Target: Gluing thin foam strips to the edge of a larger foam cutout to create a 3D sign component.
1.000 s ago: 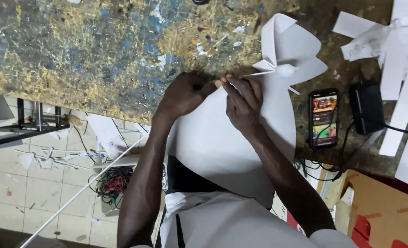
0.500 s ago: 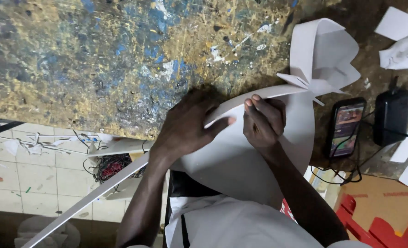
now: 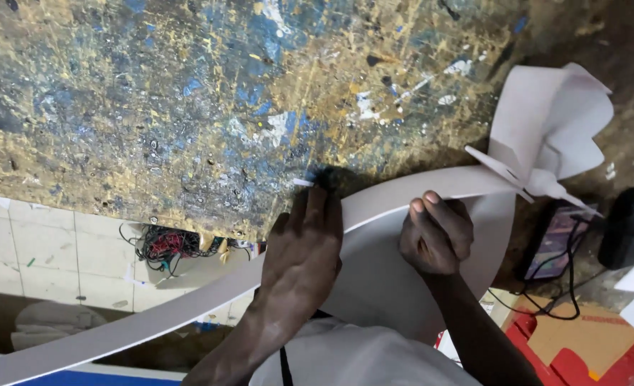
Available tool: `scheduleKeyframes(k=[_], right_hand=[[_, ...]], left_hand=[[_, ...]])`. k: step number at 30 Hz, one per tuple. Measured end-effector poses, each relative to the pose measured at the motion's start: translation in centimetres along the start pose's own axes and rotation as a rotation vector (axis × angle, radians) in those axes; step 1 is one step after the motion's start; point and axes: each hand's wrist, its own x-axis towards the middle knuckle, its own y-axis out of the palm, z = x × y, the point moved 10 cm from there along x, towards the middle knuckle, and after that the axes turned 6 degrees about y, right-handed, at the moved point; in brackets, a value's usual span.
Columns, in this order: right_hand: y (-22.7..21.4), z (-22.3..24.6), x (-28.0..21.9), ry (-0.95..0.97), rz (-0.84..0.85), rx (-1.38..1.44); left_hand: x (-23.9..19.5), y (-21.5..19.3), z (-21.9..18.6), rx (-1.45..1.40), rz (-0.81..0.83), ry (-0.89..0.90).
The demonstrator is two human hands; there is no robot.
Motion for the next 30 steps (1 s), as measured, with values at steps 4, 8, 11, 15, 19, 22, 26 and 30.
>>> scheduleKeyframes(k=[4,8,11,15,19,22,26,30], right_hand=[[0.2,-0.2,-0.4,0.034,0.072,0.021],[0.0,-0.5,-0.5,0.057,0.029,0.031],[-0.1,-0.4,-0.4,0.058,0.033,0.042],[-0.1,-0.2,-0.4,0.040,0.023,0.027],[0.0,-0.4,-0.7,0.054,0.021,0.024],[-0.2,-0.3,-0.9,0.027,-0.028,0.037],[-0.2,-0.5,-1.0,0.058,-0.003,0.050],[-0.2,-0.5,-0.9,0.035,-0.031,0.036]], left_hand=[[0.3,-2.4,-0.4,-0.016,-0.070,0.001],[0.0,-1.4,-0.6,-0.039,-0.059,-0.008],[-0.2,-1.5,-0.7,-0.014,-0.104,0.009],[-0.3,-0.6,-0.6,0.022,-0.058,-0.006],[-0.2,-0.6,-0.5,-0.049,-0.049,-0.021],[-0.3,-1.1,-0.5,-0.027,-0.103,-0.044],[0.2,-1.3,-0.8,0.012,-0.101,-0.044],[0.5,-1.8,-1.2,-0.009,-0.181,-0.024]])
